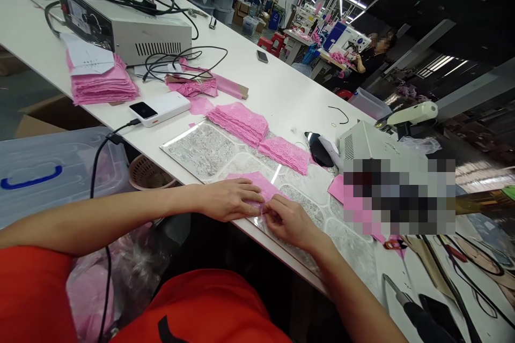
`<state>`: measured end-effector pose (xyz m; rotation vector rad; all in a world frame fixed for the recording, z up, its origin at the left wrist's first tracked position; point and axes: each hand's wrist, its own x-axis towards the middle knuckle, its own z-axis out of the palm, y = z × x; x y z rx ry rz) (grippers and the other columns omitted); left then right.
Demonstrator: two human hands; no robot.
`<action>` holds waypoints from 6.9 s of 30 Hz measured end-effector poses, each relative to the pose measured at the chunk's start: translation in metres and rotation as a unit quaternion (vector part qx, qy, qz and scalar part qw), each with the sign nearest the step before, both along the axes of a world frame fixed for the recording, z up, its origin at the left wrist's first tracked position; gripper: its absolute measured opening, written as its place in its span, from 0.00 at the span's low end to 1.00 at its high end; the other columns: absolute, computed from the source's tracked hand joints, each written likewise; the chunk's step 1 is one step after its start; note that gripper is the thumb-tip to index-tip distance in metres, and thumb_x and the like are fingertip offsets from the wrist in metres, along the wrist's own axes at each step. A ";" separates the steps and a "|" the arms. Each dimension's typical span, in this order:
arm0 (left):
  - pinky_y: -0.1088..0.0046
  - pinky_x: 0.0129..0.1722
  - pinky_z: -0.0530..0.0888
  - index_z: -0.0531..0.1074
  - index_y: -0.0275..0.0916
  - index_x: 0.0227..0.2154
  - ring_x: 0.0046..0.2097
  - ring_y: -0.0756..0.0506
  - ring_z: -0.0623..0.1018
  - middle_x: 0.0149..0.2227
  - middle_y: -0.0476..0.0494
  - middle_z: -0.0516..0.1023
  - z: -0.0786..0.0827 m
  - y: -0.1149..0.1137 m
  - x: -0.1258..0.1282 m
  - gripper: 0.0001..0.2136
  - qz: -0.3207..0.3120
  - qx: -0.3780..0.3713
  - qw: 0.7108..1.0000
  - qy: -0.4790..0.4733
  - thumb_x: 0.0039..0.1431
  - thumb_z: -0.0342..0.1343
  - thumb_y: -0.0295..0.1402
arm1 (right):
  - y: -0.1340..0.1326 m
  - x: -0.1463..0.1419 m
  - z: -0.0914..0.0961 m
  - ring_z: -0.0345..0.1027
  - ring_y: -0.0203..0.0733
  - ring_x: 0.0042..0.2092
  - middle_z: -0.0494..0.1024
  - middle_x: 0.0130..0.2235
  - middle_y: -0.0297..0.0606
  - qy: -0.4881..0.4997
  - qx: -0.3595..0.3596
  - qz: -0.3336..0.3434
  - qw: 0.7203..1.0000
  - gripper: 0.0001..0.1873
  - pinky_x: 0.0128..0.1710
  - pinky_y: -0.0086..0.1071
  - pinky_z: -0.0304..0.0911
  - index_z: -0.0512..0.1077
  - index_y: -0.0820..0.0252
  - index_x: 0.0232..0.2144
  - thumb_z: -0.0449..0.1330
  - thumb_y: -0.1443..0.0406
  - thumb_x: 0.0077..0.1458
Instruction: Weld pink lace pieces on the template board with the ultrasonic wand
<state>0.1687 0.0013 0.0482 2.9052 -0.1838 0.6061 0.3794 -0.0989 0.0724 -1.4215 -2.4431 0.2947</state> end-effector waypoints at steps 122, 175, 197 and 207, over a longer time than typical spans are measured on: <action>0.54 0.60 0.62 0.71 0.37 0.32 0.42 0.47 0.75 0.34 0.46 0.77 -0.007 0.014 -0.046 0.08 0.236 0.157 0.948 -0.147 0.63 0.48 0.23 | 0.091 -0.066 0.009 0.48 0.29 0.24 0.60 0.20 0.25 0.274 -0.358 -0.119 0.885 0.05 0.26 0.29 0.44 0.65 0.60 0.20 0.57 0.66 0.44; 0.58 0.59 0.62 0.72 0.39 0.47 0.48 0.44 0.76 0.46 0.41 0.78 0.015 0.019 -0.069 0.14 0.205 0.045 0.976 -0.060 0.62 0.47 0.28 | 0.028 -0.032 0.016 0.56 0.31 0.25 0.68 0.24 0.29 0.178 -0.208 -0.055 0.960 0.05 0.27 0.28 0.52 0.70 0.58 0.28 0.55 0.66 0.53; 0.63 0.44 0.73 0.74 0.35 0.39 0.43 0.44 0.76 0.41 0.41 0.76 0.038 0.119 0.066 0.07 0.325 0.005 0.943 0.067 0.62 0.55 0.31 | 0.143 0.054 -0.006 0.62 0.33 0.30 0.72 0.28 0.32 0.223 -0.045 -0.240 0.944 0.10 0.34 0.30 0.58 0.74 0.61 0.30 0.61 0.64 0.42; 0.62 0.44 0.76 0.70 0.35 0.47 0.44 0.45 0.76 0.46 0.41 0.74 0.033 0.132 0.081 0.13 0.289 -0.049 0.943 0.160 0.65 0.54 0.37 | 0.130 0.068 -0.013 0.65 0.36 0.32 0.76 0.28 0.33 0.253 -0.068 -0.228 0.938 0.11 0.35 0.30 0.58 0.75 0.60 0.24 0.55 0.61 0.48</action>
